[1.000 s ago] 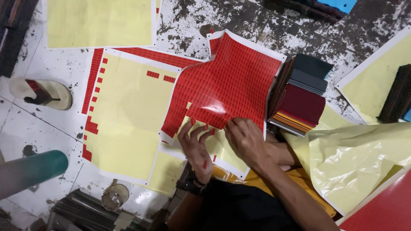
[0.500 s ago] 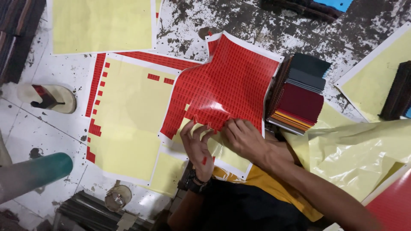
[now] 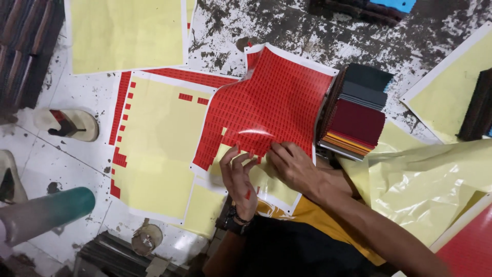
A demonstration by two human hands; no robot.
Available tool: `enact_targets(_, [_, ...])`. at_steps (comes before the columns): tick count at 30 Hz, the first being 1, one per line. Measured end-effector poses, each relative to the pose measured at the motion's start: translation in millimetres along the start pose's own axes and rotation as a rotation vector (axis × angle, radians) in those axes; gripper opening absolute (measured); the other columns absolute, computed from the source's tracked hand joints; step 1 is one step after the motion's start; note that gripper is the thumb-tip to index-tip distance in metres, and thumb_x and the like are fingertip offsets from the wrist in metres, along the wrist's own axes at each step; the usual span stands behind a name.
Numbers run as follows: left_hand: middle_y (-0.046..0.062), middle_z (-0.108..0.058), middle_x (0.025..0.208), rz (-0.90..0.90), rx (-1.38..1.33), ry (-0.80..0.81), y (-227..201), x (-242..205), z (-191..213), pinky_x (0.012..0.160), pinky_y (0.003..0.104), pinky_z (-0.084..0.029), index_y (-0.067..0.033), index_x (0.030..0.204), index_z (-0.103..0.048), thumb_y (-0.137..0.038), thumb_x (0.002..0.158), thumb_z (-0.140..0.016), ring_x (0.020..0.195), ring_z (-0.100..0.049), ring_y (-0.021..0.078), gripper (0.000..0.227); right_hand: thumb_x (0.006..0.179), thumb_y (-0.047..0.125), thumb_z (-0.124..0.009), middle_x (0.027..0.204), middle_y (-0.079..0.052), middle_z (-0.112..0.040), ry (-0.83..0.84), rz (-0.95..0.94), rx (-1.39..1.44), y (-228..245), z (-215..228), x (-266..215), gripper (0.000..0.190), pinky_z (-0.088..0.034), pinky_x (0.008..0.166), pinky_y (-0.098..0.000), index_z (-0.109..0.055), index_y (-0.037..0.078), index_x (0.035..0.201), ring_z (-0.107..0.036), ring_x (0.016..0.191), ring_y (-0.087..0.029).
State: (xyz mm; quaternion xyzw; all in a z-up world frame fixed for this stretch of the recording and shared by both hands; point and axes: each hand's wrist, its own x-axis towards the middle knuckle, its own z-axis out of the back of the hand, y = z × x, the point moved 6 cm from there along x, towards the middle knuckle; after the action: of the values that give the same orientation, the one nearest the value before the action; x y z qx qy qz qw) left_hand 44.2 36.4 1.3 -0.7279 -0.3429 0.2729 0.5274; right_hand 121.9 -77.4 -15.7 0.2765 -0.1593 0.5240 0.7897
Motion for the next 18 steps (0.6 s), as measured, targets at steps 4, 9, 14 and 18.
enact_targets(4, [0.012,-0.042,0.135,-0.041,-0.006,0.021,-3,-2,2,0.083,0.035,-0.061,-0.0007,0.128,-0.048,-0.028,0.104,-0.041,0.104,-0.061,0.0179,0.037,0.088,0.021,-0.070,0.110,-0.012,-0.062,-0.061,-0.206,0.140,-13,-3,-22,0.031,-0.057,0.075,-0.0400,-0.070,0.009,0.117,-0.065,0.095,-0.034])
enact_targets(9, [0.013,-0.042,0.131,-0.049,0.021,0.030,9,2,11,0.082,0.037,-0.062,0.0024,0.126,-0.050,-0.031,0.106,-0.042,0.101,-0.061,0.0176,0.040,0.091,0.030,-0.078,0.099,-0.010,-0.065,-0.173,-0.424,0.216,-17,19,-5,0.033,-0.058,0.078,-0.0378,-0.073,0.007,0.114,-0.067,0.088,-0.030])
enact_targets(14, [0.014,-0.044,0.131,-0.080,-0.031,0.075,15,7,14,0.083,0.036,-0.062,0.0038,0.129,-0.048,-0.040,0.102,-0.046,0.103,-0.063,0.0180,0.051,0.092,0.027,-0.077,0.093,-0.010,-0.063,-0.190,-0.404,0.115,-12,8,-7,0.025,-0.058,0.073,-0.0385,-0.074,0.007,0.107,-0.065,0.082,-0.030])
enact_targets(18, [0.022,-0.041,0.138,-0.286,-0.161,0.213,84,11,52,0.085,0.044,-0.062,0.0023,0.128,-0.056,-0.077,0.070,-0.073,0.109,-0.063,0.0290,0.100,0.094,0.022,-0.076,0.089,-0.011,-0.064,-0.211,-0.408,0.100,-10,9,-2,0.018,-0.058,0.069,-0.0368,-0.077,0.005,0.099,-0.066,0.077,-0.028])
